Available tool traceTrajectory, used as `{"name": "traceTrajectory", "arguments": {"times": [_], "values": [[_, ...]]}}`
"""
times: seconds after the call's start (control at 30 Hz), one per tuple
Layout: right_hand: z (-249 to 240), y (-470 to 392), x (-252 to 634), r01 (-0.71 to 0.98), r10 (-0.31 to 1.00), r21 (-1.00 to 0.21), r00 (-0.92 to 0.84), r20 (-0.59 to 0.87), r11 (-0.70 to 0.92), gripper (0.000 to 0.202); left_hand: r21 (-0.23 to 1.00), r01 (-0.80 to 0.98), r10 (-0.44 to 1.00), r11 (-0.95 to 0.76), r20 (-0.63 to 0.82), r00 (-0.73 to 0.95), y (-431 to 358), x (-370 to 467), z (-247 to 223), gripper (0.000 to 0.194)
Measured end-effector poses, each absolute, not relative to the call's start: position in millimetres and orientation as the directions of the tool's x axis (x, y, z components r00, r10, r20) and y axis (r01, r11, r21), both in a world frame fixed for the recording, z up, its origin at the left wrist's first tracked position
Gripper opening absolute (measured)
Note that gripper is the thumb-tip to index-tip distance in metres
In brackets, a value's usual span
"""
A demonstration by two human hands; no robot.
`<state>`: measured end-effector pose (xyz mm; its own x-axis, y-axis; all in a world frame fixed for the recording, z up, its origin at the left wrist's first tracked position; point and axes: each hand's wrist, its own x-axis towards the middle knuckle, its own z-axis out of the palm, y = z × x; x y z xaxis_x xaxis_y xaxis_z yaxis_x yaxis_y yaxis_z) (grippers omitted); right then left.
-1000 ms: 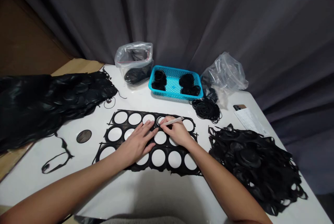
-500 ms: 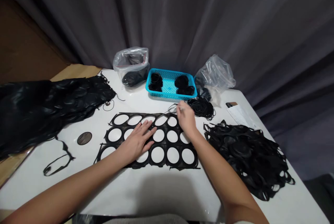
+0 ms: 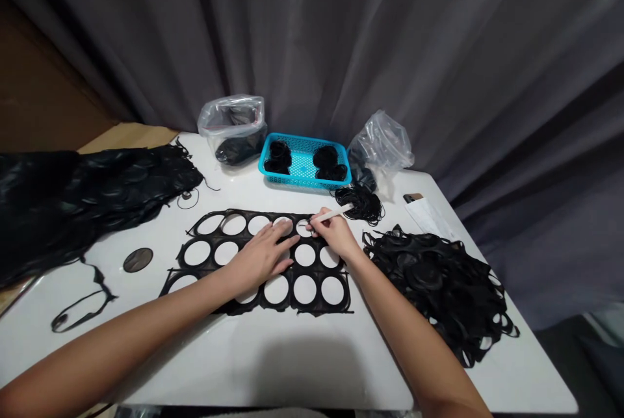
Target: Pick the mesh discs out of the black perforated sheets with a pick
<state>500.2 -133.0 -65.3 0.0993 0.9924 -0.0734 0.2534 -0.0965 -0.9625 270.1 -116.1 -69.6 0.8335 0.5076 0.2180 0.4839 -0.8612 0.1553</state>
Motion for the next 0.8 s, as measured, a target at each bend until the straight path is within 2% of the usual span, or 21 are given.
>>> {"name": "traceTrajectory", "arguments": {"times": [0.13, 0.57, 0.67, 0.8], "values": [[-68, -139, 499, 0.403, 0.999, -0.915, -0.038, -0.037, -0.018, 0.019, 0.168, 0.49, 0.515, -0.855, 0.175, 0.839, -117, 275, -78, 0.047], [-69, -140, 498, 0.504, 0.996, -0.862, -0.092, 0.012, 0.057, 0.015, 0.216, 0.486, 0.522, -0.847, 0.169, 0.836, -118, 272, -82, 0.05], [-69, -145, 493, 0.59, 0.984, -0.788, -0.135, 0.12, 0.177, 0.017, 0.232, 0.484, 0.526, -0.843, 0.178, 0.831, -118, 272, -84, 0.05], [-68, -152, 482, 0.726, 0.926, -0.575, -0.296, 0.235, 0.378, 0.014, 0.262, 0.483, 0.535, -0.835, 0.182, 0.825, -118, 272, -85, 0.049]]}}
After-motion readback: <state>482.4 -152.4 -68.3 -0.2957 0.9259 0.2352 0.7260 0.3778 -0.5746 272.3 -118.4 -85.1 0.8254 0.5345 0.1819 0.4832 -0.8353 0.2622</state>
